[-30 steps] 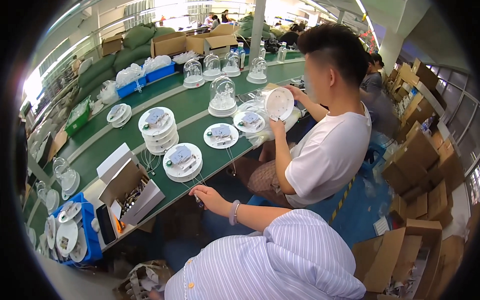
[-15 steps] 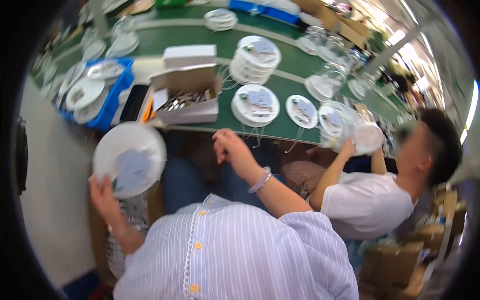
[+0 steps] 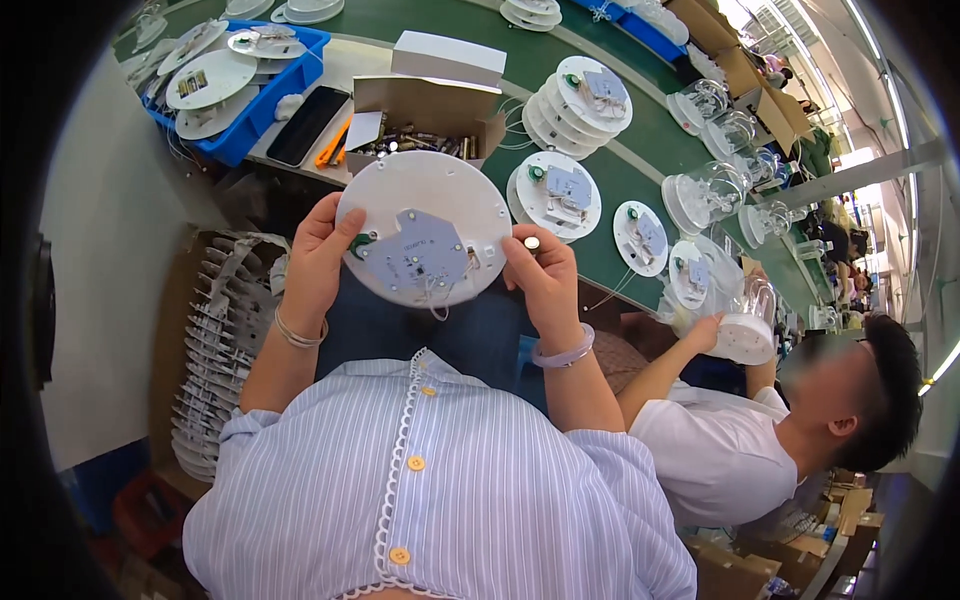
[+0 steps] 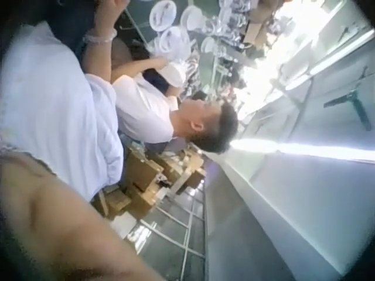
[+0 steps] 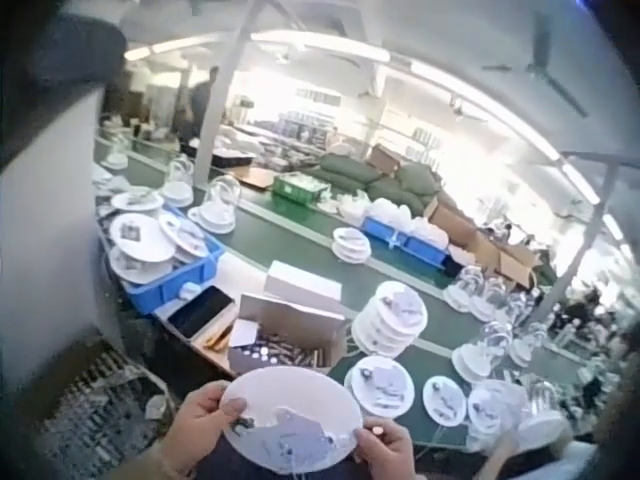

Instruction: Assembling battery compartments and testing light components at a factory workstation.

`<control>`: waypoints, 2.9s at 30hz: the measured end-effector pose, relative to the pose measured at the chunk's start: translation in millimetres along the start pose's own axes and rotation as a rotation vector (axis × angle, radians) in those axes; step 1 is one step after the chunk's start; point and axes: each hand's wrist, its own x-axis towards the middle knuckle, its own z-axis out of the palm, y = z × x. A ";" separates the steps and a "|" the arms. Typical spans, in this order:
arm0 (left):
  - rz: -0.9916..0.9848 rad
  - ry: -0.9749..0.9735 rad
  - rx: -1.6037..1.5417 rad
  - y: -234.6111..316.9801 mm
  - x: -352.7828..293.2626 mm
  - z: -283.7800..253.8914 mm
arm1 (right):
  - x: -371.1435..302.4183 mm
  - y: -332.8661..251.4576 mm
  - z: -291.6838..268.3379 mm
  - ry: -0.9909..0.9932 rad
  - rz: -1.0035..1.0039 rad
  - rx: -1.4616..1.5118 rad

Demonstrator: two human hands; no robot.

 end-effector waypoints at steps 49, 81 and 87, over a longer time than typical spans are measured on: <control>-0.426 -0.146 0.016 -65.7 -17.6 29.0 | 9.9 6.7 -13.9 0.032 -0.592 -1.040; -0.411 0.001 0.122 -51.6 3.2 9.9 | -2.1 38.3 -13.9 0.050 0.064 -0.289; -0.364 0.042 0.258 -58.9 4.7 0.0 | -3.0 41.8 -5.2 -0.009 -0.089 -0.631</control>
